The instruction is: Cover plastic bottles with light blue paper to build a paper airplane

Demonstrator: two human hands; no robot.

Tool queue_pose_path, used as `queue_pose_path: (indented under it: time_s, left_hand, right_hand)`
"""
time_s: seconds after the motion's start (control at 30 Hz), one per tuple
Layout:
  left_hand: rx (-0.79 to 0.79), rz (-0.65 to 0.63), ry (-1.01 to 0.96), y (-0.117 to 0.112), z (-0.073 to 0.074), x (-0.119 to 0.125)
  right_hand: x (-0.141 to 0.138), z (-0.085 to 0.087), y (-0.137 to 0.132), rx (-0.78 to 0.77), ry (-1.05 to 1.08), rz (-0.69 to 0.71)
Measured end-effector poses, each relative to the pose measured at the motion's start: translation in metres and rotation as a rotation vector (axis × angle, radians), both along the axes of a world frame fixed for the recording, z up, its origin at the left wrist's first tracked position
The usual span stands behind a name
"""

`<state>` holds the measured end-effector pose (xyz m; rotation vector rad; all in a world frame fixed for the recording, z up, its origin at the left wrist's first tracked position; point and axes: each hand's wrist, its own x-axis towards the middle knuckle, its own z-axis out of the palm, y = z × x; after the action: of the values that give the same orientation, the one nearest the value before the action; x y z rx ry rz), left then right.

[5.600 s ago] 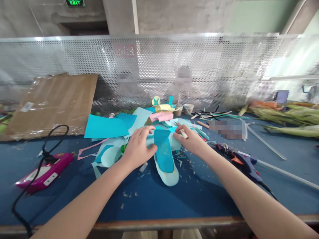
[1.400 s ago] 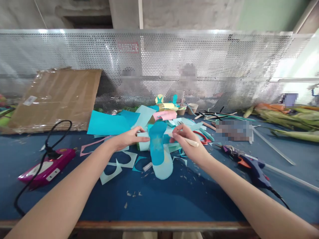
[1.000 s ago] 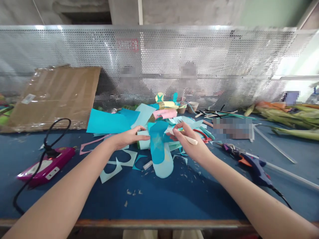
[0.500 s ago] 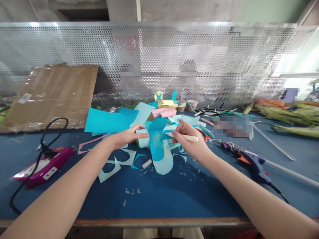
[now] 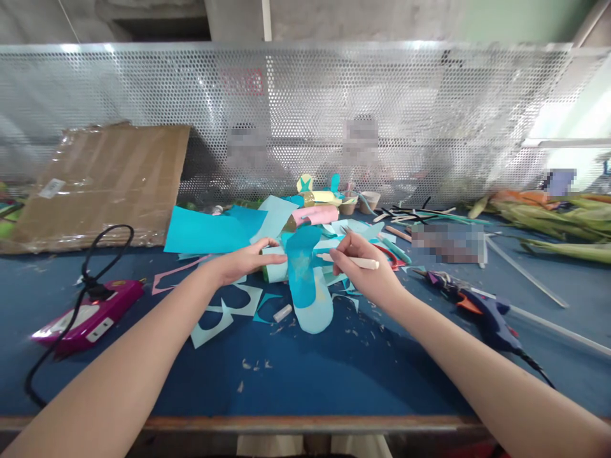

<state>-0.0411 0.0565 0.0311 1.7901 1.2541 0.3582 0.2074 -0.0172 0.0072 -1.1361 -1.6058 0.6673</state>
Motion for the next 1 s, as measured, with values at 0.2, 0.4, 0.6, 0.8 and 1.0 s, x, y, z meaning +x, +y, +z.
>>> queue_pose_path:
  time_s: [0.2, 0.4, 0.6, 0.8, 1.0]
  left_hand:
    - [-0.004, 0.002, 0.021, -0.0052, 0.0051, 0.0021]
    - [0.012, -0.006, 0.008, -0.0059, 0.005, 0.0026]
    - [0.008, 0.008, 0.01, -0.0042, 0.0025, 0.0016]
    - [-0.003, 0.015, 0.014, -0.0036, 0.0028, 0.0009]
    - [0.001, 0.022, -0.002, -0.0013, -0.0004, 0.0]
  right_hand:
    - [-0.0004, -0.0001, 0.0024, 0.019, -0.054, -0.034]
    - [-0.001, -0.0014, 0.0025, 0.001, -0.056, 0.003]
    - [0.0001, -0.004, 0.0052, -0.025, -0.036, 0.044]
    - [-0.0001, -0.0037, 0.0045, -0.05, -0.056, 0.029]
    - [0.0006, -0.0006, 0.0029, -0.066, -0.069, -0.031]
